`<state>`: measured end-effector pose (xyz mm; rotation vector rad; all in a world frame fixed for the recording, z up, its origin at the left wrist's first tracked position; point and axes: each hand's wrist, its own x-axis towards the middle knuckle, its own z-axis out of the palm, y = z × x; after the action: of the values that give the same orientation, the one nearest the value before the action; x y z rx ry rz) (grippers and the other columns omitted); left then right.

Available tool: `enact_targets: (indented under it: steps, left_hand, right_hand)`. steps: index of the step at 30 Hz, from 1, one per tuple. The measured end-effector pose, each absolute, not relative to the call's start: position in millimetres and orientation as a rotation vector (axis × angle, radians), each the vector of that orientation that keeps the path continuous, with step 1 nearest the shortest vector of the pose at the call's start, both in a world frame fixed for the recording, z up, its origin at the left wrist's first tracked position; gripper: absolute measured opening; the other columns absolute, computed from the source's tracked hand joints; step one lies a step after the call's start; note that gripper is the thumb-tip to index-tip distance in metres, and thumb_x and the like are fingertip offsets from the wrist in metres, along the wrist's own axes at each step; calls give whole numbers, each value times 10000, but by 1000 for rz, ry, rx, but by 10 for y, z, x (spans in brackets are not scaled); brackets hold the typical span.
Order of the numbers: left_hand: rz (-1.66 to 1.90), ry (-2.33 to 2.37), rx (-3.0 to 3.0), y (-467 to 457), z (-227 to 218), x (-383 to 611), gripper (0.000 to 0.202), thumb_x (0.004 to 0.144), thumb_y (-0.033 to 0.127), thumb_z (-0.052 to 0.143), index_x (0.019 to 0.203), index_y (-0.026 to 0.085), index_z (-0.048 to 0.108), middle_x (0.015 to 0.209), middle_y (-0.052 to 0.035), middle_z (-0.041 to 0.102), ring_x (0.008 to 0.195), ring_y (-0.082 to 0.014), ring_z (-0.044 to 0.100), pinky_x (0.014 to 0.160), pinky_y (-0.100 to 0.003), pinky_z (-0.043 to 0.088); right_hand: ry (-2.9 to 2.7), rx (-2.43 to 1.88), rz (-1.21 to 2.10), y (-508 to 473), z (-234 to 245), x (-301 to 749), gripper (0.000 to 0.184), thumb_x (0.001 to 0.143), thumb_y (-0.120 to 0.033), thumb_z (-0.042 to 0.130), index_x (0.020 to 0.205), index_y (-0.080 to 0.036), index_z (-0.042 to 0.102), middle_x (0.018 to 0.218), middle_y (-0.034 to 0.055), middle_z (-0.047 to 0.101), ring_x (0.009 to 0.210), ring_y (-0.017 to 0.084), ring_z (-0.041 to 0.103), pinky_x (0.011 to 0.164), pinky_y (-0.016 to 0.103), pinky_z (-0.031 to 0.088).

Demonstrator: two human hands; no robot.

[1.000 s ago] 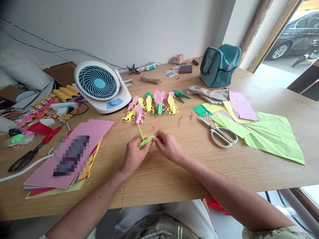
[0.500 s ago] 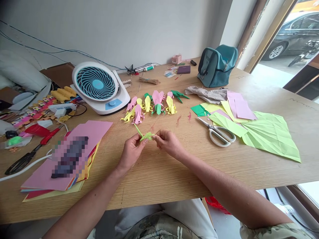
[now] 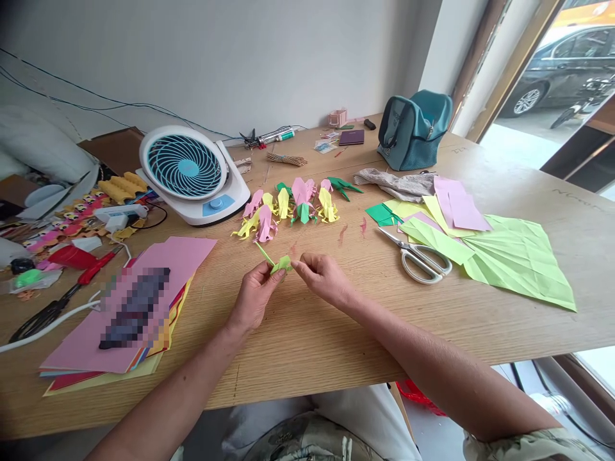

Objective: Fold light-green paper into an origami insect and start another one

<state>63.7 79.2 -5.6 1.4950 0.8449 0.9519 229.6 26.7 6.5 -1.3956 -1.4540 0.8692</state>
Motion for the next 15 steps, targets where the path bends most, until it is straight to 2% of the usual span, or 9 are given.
enact_targets:
  steps: [3, 8, 15]
  left_hand:
    - [964, 841, 1353, 785, -40, 643, 270, 747, 402, 749, 798, 160, 640, 771, 14, 612, 736, -108, 512, 735, -230, 428]
    - [998, 745, 1237, 771, -50, 662, 275, 722, 383, 787, 846, 178, 651, 815, 14, 635, 794, -116, 552, 780, -238, 438]
    - [954, 688, 1155, 748, -90, 686, 300, 707, 342, 812, 830, 165, 604, 818, 16, 641, 793, -117, 575, 759, -239, 447]
  right_hand:
    - [-1374, -1355, 950, 249, 69, 2283, 485, 930, -605, 414, 653, -207, 412, 584, -45, 405, 551, 104, 393, 541, 260, 313]
    - [-1248, -1188, 1157, 275, 6, 2174, 427, 814, -601, 626, 866, -189, 526, 688, -34, 514, 609, 114, 463, 570, 263, 366]
    - [-992, -1034, 1316, 313, -60, 2088, 417, 694, -531, 777, 827, -180, 597, 723, -25, 577, 637, 104, 505, 641, 268, 413]
